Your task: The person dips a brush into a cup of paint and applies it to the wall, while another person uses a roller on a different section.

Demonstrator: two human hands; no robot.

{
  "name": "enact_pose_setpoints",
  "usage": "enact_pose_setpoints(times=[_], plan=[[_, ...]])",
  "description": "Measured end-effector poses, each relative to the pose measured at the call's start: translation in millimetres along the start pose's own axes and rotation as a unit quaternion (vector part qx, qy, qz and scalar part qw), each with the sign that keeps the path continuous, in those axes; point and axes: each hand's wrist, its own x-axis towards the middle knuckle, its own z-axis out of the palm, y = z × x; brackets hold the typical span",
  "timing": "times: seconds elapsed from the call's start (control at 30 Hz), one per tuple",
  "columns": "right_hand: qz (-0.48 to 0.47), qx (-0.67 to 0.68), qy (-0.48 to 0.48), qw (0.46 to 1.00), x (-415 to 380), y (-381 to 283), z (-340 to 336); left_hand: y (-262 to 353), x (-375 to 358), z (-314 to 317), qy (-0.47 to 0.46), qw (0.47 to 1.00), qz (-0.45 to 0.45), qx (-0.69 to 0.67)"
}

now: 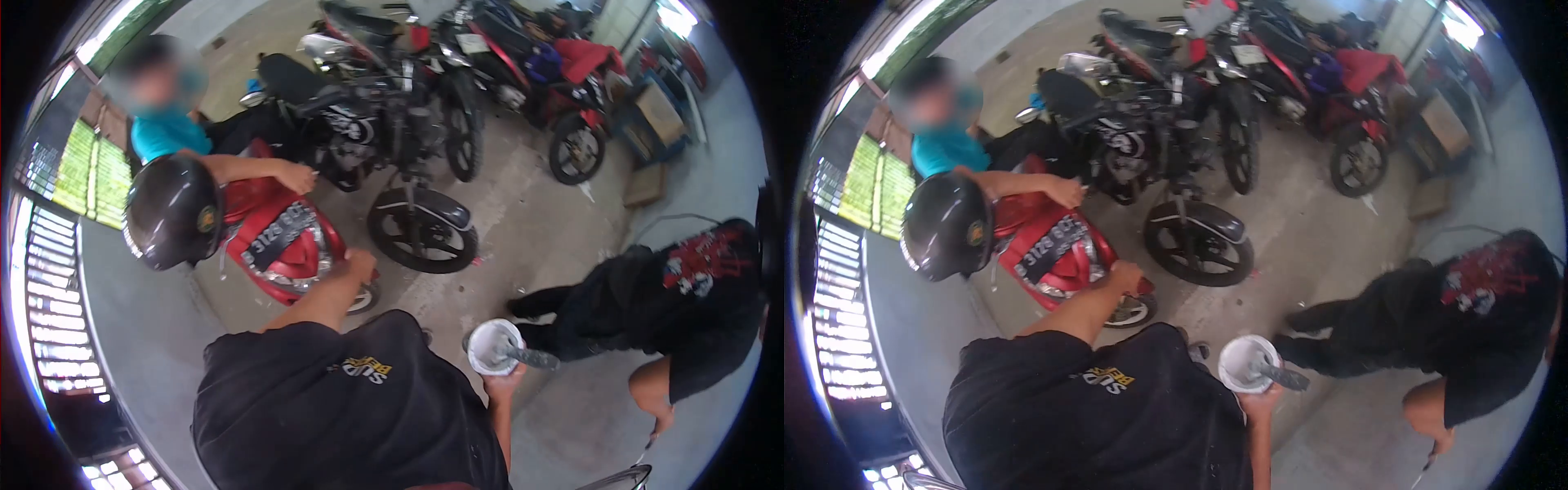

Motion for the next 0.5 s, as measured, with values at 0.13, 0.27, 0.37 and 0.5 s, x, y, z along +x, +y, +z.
enact_pose_setpoints(times=[0.13,0.27,0.37,0.5], plan=[[0.127,0.132,-0.015,0.983,38.9,-8.7,-20.8,10.7,72.4,-0.5,-0.008,0.992,0.045,-0.119],[0.018,-0.008,-0.087,0.996,75.6,0.9,-41.4,69.9,85.0,-20.9,-0.016,0.941,0.145,-0.305],[0.051,0.042,-0.051,0.997,117.5,14.3,-43.6,116.9,55.8,-73.8,-0.023,0.845,0.205,-0.493],[0.058,0.032,-0.025,0.997,170.5,-1.5,-42.1,169.6,75.6,-120.2,-0.060,0.777,0.255,-0.572]])
